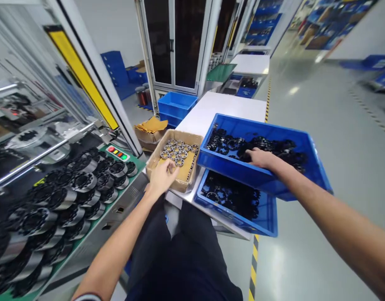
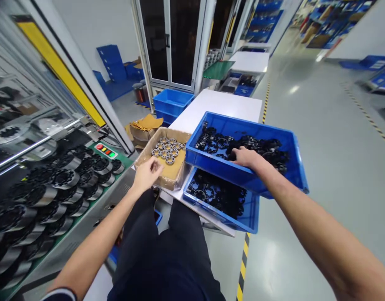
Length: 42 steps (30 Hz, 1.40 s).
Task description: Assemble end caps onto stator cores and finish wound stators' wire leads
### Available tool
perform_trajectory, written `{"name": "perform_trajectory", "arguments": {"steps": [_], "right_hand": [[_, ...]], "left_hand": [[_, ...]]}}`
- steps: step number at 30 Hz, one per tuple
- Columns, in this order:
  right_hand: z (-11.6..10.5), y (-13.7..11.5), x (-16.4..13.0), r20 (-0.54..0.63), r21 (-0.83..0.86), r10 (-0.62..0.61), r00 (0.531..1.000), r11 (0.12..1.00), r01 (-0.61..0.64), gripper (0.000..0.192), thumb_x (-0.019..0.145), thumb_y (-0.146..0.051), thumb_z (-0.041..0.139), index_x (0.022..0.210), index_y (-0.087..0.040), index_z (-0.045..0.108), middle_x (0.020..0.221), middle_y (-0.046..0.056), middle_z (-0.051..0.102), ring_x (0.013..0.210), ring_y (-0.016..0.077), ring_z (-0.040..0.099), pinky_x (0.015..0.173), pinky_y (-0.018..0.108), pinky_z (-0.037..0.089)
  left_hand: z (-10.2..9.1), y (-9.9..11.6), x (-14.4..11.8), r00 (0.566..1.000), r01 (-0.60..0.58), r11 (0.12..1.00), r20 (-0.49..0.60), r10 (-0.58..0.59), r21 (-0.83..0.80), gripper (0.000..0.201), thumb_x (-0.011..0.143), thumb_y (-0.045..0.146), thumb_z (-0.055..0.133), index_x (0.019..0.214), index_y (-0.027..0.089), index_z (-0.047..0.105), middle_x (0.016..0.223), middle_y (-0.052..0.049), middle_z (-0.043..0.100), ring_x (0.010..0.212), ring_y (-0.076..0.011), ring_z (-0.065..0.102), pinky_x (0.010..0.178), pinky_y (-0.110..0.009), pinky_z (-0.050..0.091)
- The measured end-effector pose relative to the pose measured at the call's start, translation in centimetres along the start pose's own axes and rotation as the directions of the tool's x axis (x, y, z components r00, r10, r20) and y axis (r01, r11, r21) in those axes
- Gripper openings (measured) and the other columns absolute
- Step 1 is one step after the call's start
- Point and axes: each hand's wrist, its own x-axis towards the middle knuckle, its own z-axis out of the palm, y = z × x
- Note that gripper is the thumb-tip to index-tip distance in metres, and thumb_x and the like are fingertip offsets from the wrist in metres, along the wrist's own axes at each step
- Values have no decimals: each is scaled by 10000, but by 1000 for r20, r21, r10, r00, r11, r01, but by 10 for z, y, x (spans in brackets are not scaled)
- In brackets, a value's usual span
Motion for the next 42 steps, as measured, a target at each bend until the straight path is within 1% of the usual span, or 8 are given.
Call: {"name": "perform_trajectory", "arguments": {"steps": [7, 12, 18, 25, 31, 34, 37, 42], "right_hand": [[1, 1, -2, 96, 43, 16, 995, 999, -20, 463, 1149, -491, 797, 1513, -213, 730, 1544, 137, 732, 1307, 283, 770, 1128, 518, 699], [12, 6, 4, 90, 85, 115, 989, 989, -122, 505, 1149, -506, 793, 1551, -210, 712, 1578, 153, 714, 1335, 296, 762, 1144, 532, 694], [12, 7, 6, 79, 151, 137, 987, 977, -148, 496, 1148, -510, 793, 1535, -208, 721, 1561, 147, 727, 1340, 298, 762, 1154, 542, 689], [2, -3, 3, 117, 188, 36, 992, 980, -58, 478, 1155, -508, 785, 1525, -211, 726, 1511, 132, 752, 1322, 291, 772, 1153, 534, 686], [-10, -10, -3, 201, 211, -18, 979, 977, -25, 411, 1152, -470, 799, 1450, -191, 755, 1450, 120, 773, 1262, 272, 786, 1104, 501, 707], [-15, -10, -8, 189, 257, -26, 982, 966, -24, 368, 1155, -457, 792, 1409, -192, 764, 1414, 108, 780, 1223, 256, 787, 1076, 474, 710], [-18, -14, -16, 134, 300, 43, 990, 951, -82, 381, 1147, -479, 802, 1383, -184, 752, 1288, 83, 787, 1059, 210, 766, 964, 404, 693], [-28, -34, -36, 35, 345, 234, 972, 910, -231, 782, 1109, -670, 814, 1624, -102, 659, 1137, 166, 804, 761, 132, 578, 764, 373, 492]], "left_hand": [[69, 7, 145, 932, -93, 941, 361, -33, 326, 440, 1130, 439, 811, 1487, 192, 744, 1527, -149, 744, 1338, -309, 766, 1136, -547, 697], [88, -3, 179, 884, -128, 900, 460, -88, 417, 454, 1124, 445, 819, 1493, 193, 740, 1521, -146, 746, 1340, -311, 768, 1135, -546, 697], [85, -7, 177, 920, -47, 970, 388, -51, 238, 433, 1123, 443, 821, 1474, 200, 750, 1510, -143, 751, 1337, -307, 769, 1132, -530, 696], [58, -9, 137, 970, 170, 906, 228, -85, -387, 486, 1126, 472, 803, 1504, 180, 718, 1530, -157, 729, 1331, -315, 758, 1126, -554, 694], [26, 11, 50, 942, 304, 441, 337, -4, -845, 500, 1081, 467, 591, 1517, 228, 647, 1431, -144, 796, 1271, -334, 826, 990, -511, 714], [21, 18, 0, 937, 342, 241, 348, -20, -908, 561, 1099, 655, 520, 1337, 190, 723, 1331, -177, 819, 1083, -340, 843, 719, -396, 683], [22, 22, -48, 936, 348, 76, 343, -81, -934, 593, 1079, 769, 602, 1173, 195, 715, 1225, -141, 826, 739, -211, 753, 483, -268, 539], [14, 25, -118, 893, 370, -201, 407, -192, -907, 666, 1095, 802, 526, 1315, 211, 742, 1001, -54, 753, 540, -140, 570, 385, -261, 477]]}}
